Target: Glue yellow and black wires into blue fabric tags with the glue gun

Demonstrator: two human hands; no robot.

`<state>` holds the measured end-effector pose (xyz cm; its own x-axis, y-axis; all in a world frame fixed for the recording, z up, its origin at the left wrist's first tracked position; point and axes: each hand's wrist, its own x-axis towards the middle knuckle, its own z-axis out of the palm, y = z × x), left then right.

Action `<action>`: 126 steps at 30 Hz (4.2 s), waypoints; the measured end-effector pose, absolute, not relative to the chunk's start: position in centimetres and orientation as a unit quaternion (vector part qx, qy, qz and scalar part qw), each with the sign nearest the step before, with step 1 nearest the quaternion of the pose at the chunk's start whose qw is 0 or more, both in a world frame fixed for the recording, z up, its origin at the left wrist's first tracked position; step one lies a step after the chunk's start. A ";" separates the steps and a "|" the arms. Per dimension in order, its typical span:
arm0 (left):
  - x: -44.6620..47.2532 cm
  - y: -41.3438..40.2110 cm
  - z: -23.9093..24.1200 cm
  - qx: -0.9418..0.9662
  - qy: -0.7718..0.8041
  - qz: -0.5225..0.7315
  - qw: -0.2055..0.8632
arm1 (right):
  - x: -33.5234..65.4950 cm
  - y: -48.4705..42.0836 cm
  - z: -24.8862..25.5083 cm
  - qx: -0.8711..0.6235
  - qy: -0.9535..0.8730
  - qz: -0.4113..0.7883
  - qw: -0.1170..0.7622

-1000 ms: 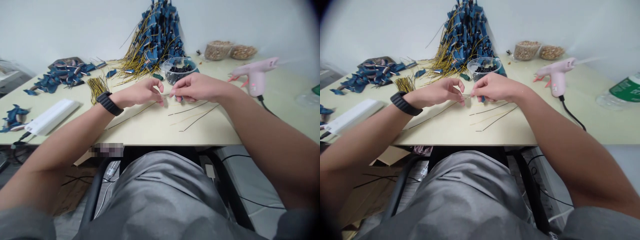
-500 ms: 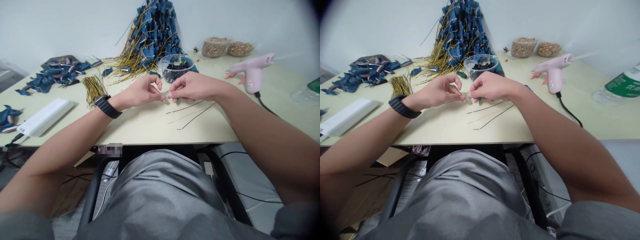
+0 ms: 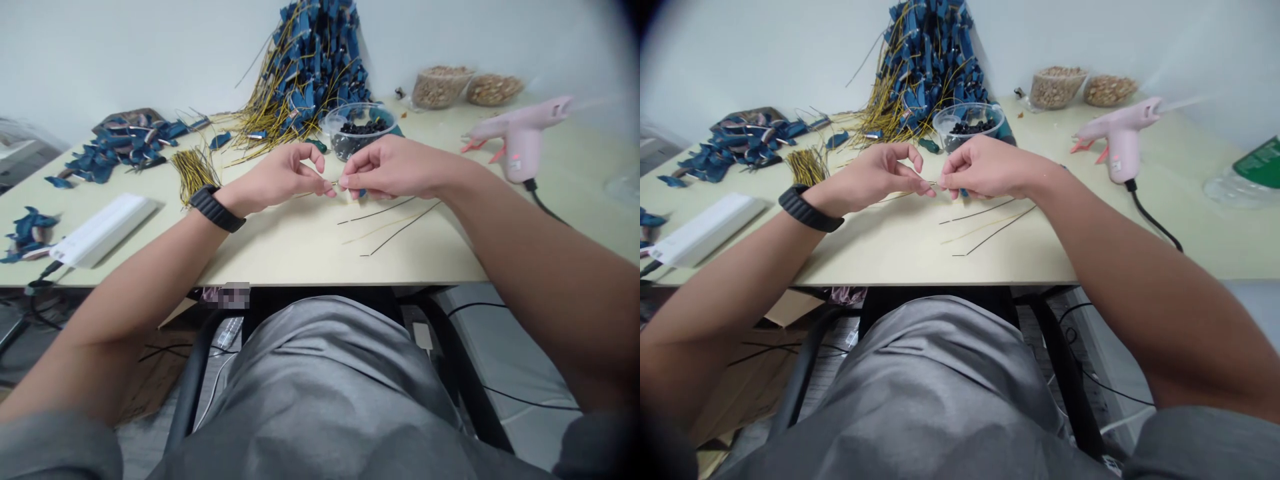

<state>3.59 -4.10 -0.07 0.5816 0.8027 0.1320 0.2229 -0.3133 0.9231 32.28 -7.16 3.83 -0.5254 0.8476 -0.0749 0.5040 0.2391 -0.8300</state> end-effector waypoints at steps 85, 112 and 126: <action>-7.5 0.9 6.3 0.788 0.424 -0.178 0.409 | 35.7 -7.3 6.6 -0.552 -0.675 0.419 0.254; -3.4 -2.2 6.9 0.898 0.374 0.084 0.219 | 33.8 -6.7 4.7 -0.510 -0.714 0.421 0.232; 6.8 -3.8 3.9 0.894 0.361 0.146 0.221 | 34.7 -6.7 5.3 -0.492 -0.810 0.253 0.195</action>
<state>6.76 -3.79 3.88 0.6971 0.7098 0.1013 0.5804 -0.6416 0.5014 34.70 -6.67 5.35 -0.4403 0.8953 0.0672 0.6984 0.3886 -0.6010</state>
